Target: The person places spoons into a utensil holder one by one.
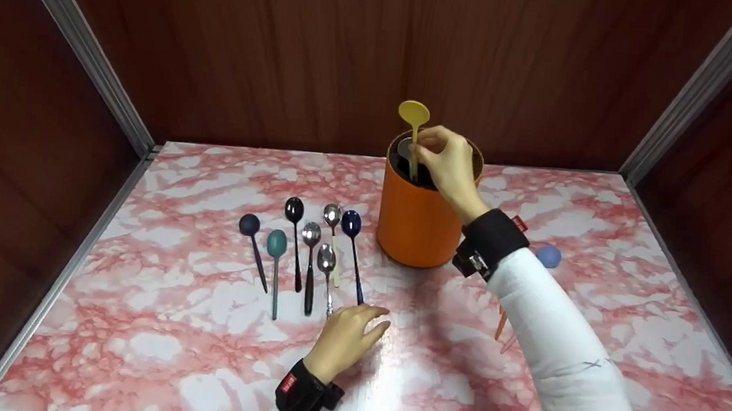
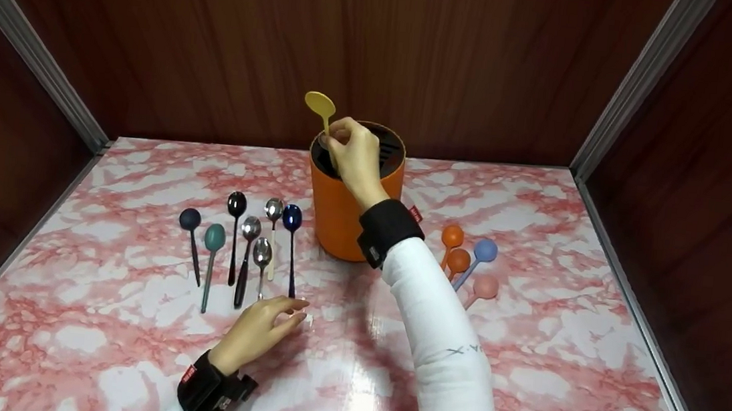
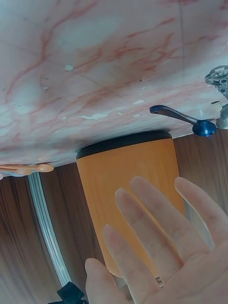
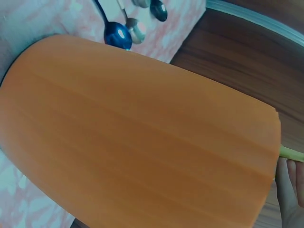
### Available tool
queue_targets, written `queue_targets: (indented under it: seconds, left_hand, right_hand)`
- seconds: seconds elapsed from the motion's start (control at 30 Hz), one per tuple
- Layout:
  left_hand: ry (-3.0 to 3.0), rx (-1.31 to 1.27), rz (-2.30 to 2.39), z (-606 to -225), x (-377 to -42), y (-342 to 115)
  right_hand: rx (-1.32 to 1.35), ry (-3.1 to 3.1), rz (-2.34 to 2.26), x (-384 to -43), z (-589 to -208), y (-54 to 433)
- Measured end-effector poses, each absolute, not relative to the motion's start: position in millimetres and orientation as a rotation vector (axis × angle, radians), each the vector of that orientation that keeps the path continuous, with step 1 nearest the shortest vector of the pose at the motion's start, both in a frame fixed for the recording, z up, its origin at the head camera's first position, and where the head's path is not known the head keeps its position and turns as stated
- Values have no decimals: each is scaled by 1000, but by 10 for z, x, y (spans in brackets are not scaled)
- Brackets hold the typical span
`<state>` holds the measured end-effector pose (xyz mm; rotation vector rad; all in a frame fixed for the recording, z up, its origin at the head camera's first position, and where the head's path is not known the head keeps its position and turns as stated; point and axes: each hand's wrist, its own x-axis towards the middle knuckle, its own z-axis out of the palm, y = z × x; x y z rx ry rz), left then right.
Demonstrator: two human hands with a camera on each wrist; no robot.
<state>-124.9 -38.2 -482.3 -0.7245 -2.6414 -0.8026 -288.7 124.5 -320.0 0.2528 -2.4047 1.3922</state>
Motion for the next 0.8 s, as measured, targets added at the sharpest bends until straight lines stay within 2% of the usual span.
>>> queue_targets:
  seconds: [0.8]
  left_hand:
    - [-2682,-718,-815,-4856,-1252,-346]
  right_hand:
    - [319,-2436,1348,-2721,-3342,1327]
